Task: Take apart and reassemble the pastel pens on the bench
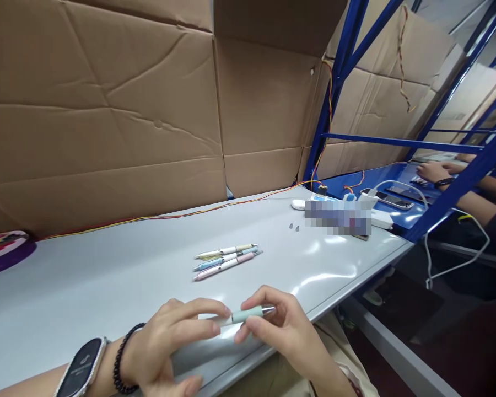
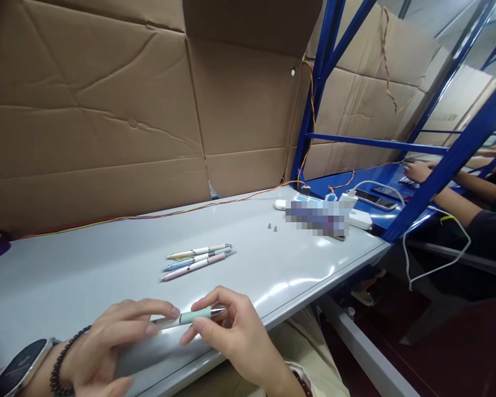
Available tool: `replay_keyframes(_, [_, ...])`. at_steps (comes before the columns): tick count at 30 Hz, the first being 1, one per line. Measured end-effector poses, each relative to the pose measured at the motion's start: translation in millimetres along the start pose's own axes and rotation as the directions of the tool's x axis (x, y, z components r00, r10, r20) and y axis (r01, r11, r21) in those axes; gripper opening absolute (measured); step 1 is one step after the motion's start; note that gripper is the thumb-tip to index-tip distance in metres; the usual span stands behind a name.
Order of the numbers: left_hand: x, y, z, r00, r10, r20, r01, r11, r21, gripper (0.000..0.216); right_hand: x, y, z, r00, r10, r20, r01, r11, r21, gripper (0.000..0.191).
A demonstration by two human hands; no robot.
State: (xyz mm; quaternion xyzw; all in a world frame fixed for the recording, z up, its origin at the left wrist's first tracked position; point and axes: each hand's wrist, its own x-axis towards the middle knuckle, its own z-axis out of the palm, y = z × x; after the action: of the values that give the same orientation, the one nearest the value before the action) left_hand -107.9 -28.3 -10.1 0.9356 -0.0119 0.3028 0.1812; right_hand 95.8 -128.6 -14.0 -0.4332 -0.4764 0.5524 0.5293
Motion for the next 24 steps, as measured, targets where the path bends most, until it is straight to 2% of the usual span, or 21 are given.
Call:
replay_keyframes(5, [0.6, 4.9, 4.6, 0.997, -0.033, -0.066, 0.037, 0.998, 0.059, 0.033, -1.0, 2.1, 1.6, 1.0, -0.002, 0.014, 0.003, 0.999, -0.046, 0.018])
replay_keyframes(9, [8.1, 4.0, 3.7, 0.992, 0.065, -0.111, -0.056, 0.995, 0.083, 0.034, -1.8, -0.3, 5.6, 1.0, -0.01, -0.004, 0.009, 0.996, -0.09, 0.014])
replay_keyframes(16, [18.5, 3.9, 1.9, 0.99, 0.127, -0.057, -0.12, 0.986, 0.111, 0.03, -0.5, -8.0, -2.0, 1.0, 0.01, -0.01, -0.011, 0.996, -0.092, 0.016])
replay_keyframes(21, [20.9, 8.7, 5.7, 0.998, 0.059, -0.025, -0.056, 0.991, 0.125, 0.028, -0.4, -9.4, -6.7, 0.999, 0.018, 0.028, -0.016, 0.997, -0.08, 0.012])
replay_keyframes(24, [23.6, 10.4, 6.0, 0.998, 0.067, 0.002, -0.066, 0.985, 0.159, 0.023, -2.3, -8.2, -6.2, 0.998, 0.007, 0.058, 0.0, 0.994, -0.106, 0.012])
